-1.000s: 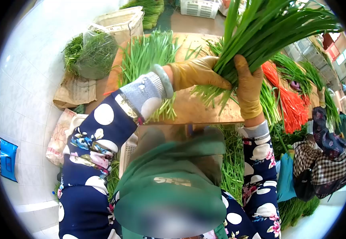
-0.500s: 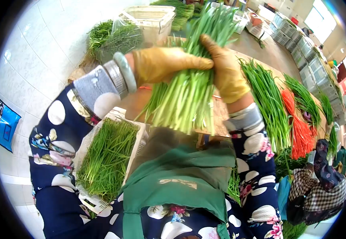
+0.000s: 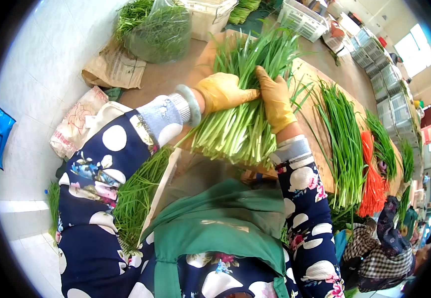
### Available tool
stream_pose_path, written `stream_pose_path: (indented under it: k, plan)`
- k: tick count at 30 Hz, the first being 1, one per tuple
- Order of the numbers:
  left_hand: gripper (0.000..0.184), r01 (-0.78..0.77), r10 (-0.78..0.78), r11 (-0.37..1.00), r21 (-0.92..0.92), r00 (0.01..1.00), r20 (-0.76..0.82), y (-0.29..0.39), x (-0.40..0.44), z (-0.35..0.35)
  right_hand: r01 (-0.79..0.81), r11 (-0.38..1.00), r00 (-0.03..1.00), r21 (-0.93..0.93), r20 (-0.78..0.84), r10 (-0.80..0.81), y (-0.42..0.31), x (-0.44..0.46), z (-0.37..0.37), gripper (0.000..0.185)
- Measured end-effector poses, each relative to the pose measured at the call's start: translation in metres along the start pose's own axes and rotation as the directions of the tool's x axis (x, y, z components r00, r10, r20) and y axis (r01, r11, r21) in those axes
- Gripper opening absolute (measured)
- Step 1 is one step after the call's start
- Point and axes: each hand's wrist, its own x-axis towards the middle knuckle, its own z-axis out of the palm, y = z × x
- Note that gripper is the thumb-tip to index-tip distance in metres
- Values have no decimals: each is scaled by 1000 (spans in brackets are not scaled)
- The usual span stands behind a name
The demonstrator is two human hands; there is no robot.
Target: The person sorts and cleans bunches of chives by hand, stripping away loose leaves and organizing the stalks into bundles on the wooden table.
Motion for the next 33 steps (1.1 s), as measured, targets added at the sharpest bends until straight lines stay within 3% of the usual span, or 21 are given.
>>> stream_pose_path:
  k: [1,3,5,6,7,9,10,12,13,15,20,22,23,24,27,28,30,31,33]
  plan:
    - [85,-2,5,998,-69,999,38,-5,2,3,84,996,996,38,14,-84,-4,-6,-3,52]
    - [80,53,-50,990,-133,998,28,2,-7,-5,39,991,999,-125,23,-37,-31,-23,-17,58]
    - [80,33,-33,997,-74,999,5,0,-5,-9,226,873,974,-433,93,-206,-21,-19,-36,62]
    - [78,165,-129,957,-237,978,163,13,-16,-27,356,739,923,-572,89,-375,-18,-26,-40,55]
    - [76,171,-117,944,-283,974,196,14,-20,-35,363,735,921,-572,101,-377,-21,-37,-42,55]
    - [85,163,-72,926,-340,961,265,7,-12,-41,564,667,817,-487,217,-534,-38,-57,-45,42]
    - [81,160,-58,921,-354,958,280,2,-8,-43,569,663,814,-486,223,-536,-42,-63,-45,42]
    - [77,180,-79,923,-339,954,290,0,-6,-48,798,509,600,-323,506,-620,-47,-70,-42,32]
    - [75,190,-84,926,-328,947,311,0,-6,-51,802,507,595,-317,510,-621,-50,-70,-38,32]
    - [70,216,-86,907,-363,936,342,0,-6,-52,890,414,415,-189,712,-567,-54,-69,-29,29]
    - [71,161,-45,923,-349,947,318,4,-14,-62,929,337,324,-151,773,-546,-23,-53,-13,24]
    - [70,133,-107,988,-80,955,277,-1,-5,-69,933,288,344,-217,774,-531,-13,-58,-12,28]
    - [65,209,-145,956,-206,948,285,0,-10,-75,930,267,362,-254,768,-528,-10,-60,-12,30]
    - [64,183,-82,921,-344,954,289,0,-16,-83,927,268,370,-262,759,-535,-8,-60,-12,30]
    - [56,-5,208,715,-699,956,206,18,-51,-104,904,374,388,-208,765,-514,-6,-58,-14,32]
    - [56,-18,223,728,-686,951,212,26,-63,-107,893,397,405,-211,763,-504,-9,-60,-14,32]
    - [54,-63,370,323,-944,927,65,42,-85,-106,879,430,420,-207,764,-490,-12,-60,-18,32]
    - [54,-63,385,341,-938,920,78,49,-92,-102,876,431,435,-219,746,-504,-15,-60,-21,32]
    - [52,69,439,88,-994,893,101,59,-100,-93,691,720,523,-65,732,-436,-27,-64,-26,32]
